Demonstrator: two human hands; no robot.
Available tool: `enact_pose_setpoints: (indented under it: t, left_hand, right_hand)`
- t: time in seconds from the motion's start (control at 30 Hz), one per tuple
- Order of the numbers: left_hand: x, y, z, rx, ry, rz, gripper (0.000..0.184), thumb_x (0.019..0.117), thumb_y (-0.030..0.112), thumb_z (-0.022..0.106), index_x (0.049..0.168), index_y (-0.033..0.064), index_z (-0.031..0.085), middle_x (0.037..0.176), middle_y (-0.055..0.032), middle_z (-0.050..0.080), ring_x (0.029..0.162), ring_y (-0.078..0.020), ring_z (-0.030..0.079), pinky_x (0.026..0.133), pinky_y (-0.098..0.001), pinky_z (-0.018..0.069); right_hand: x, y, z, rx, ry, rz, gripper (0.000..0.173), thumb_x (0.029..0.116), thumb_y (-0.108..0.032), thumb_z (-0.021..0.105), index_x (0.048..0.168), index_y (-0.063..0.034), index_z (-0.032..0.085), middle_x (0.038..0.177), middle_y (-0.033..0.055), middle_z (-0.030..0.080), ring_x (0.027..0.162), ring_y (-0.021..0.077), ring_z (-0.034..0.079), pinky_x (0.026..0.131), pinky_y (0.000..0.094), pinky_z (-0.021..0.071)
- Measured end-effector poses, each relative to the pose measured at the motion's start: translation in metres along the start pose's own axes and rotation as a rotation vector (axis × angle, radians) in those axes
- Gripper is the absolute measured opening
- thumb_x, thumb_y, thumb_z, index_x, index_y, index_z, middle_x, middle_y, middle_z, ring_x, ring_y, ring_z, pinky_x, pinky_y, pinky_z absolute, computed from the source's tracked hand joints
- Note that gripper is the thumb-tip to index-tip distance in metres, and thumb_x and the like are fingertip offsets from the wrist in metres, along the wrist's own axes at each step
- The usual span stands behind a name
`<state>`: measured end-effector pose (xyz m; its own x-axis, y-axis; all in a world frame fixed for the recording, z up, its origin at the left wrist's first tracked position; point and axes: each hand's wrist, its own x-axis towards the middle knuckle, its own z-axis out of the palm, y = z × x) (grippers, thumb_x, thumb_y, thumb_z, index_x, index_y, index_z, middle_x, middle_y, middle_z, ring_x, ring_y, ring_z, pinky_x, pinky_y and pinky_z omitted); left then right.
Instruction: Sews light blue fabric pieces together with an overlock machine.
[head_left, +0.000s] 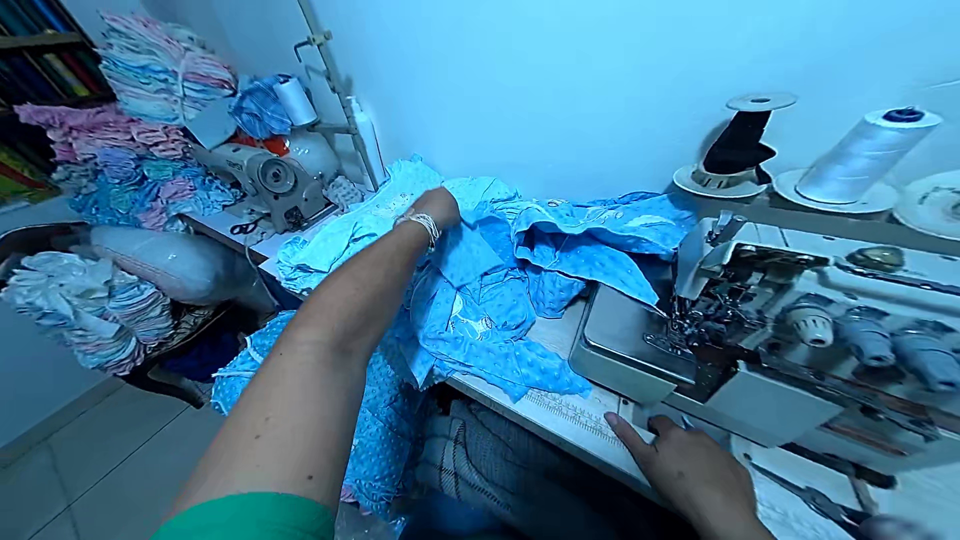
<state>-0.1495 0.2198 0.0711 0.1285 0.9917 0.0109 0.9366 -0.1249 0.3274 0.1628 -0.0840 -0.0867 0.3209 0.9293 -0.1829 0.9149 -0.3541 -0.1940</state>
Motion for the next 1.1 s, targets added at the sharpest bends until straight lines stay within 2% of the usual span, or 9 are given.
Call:
enact_pose_setpoints:
  t: [0.07,0.2,0.3,0.43,0.53,0.6,0.83,0.97,1.1]
  left_hand:
    - [-0.003,0.005,-0.034,-0.177,0.141,0.017,0.031,0.0993,0.018,0.060,0.119,-0.0045,0.069,0.115,-0.0284,0.068,0.106,-0.0430,0.067,0.091,-0.0639,0.0515]
    - [-0.046,0.054,-0.095,-0.573,0.186,0.293,0.026,0.1076,0.016,0.049,0.127,0.0019,0.059,0.108,-0.0137,0.065,0.087,-0.0165,0.064,0.079,-0.0365,0.0543]
    - [-0.105,0.109,-0.110,-0.679,0.092,0.611,0.019,0.1070,0.012,0.049,0.120,0.0054,0.060,0.099,-0.0038,0.066,0.081,-0.0062,0.066,0.075,-0.0267,0.0570]
    - [-0.188,0.168,-0.099,-0.687,-0.179,0.836,0.010,0.1029,0.003,0.052,0.107,0.0024,0.061,0.086,-0.0021,0.066,0.072,-0.0056,0.062,0.067,-0.0235,0.0536]
    - [-0.206,0.174,-0.097,-0.592,-0.344,0.943,0.008,0.1049,0.006,0.053,0.109,0.0028,0.058,0.094,-0.0031,0.064,0.080,-0.0068,0.064,0.069,-0.0235,0.0556]
    - [-0.196,0.159,-0.106,-0.337,-0.119,0.992,0.024,0.0982,0.008,0.064,0.121,0.0014,0.063,0.108,-0.0074,0.069,0.093,-0.0108,0.067,0.079,-0.0276,0.0566]
    - [-0.154,0.100,-0.004,0.122,-0.263,0.799,0.078,0.0719,0.014,0.093,0.140,-0.0017,0.057,0.134,-0.0261,0.061,0.126,-0.0432,0.058,0.105,-0.0644,0.0446]
    - [-0.126,0.086,0.026,0.111,-0.269,0.705,0.029,0.0920,0.012,0.074,0.114,-0.0054,0.070,0.113,-0.0259,0.069,0.111,-0.0417,0.065,0.098,-0.0627,0.0474]
    - [-0.106,0.072,-0.017,-0.102,-0.200,0.598,0.021,0.0984,0.016,0.067,0.102,-0.0035,0.073,0.099,-0.0196,0.071,0.095,-0.0305,0.067,0.089,-0.0553,0.0509]
  right_hand:
    - [-0.005,0.009,0.024,0.049,0.491,-0.240,0.072,0.0935,-0.064,0.045,0.088,0.0019,0.073,0.089,0.0242,0.071,0.092,0.0476,0.069,0.075,0.0623,0.0518]
    - [-0.020,-0.019,-0.006,0.256,0.926,-0.603,0.046,0.0987,-0.037,0.050,0.097,0.0024,0.074,0.093,0.0205,0.073,0.087,0.0413,0.069,0.073,0.0539,0.0546]
    - [-0.038,-0.056,-0.074,0.562,0.835,-0.674,0.052,0.0962,-0.042,0.059,0.118,0.0048,0.068,0.106,0.0199,0.071,0.093,0.0325,0.069,0.076,0.0485,0.0568]
    - [-0.053,-0.100,-0.160,1.072,0.484,-0.705,0.103,0.0779,-0.060,0.078,0.153,-0.0074,0.032,0.126,0.0039,0.064,0.104,0.0109,0.068,0.084,0.0324,0.0616]
    - [-0.043,-0.106,-0.184,1.079,0.569,-0.617,0.066,0.0813,-0.017,0.078,0.139,-0.0039,0.048,0.113,0.0074,0.067,0.098,0.0107,0.068,0.085,0.0343,0.0592]
    - [-0.042,-0.098,-0.191,1.068,0.526,-0.496,0.035,0.0860,0.002,0.069,0.119,-0.0067,0.061,0.097,0.0024,0.070,0.081,0.0048,0.069,0.073,0.0276,0.0606]
    - [-0.062,-0.074,-0.224,1.076,0.521,-0.601,0.019,0.0911,0.000,0.066,0.105,-0.0136,0.068,0.089,-0.0100,0.070,0.077,-0.0032,0.067,0.071,0.0185,0.0595]
    - [-0.074,-0.058,-0.238,1.096,0.640,-0.664,0.018,0.0944,-0.004,0.064,0.104,-0.0196,0.066,0.088,-0.0170,0.070,0.078,-0.0062,0.067,0.072,0.0162,0.0595]
    - [-0.055,-0.015,-0.246,1.084,0.800,-0.577,0.015,0.0941,-0.014,0.068,0.105,-0.0234,0.065,0.090,-0.0196,0.068,0.080,-0.0071,0.067,0.074,0.0166,0.0593]
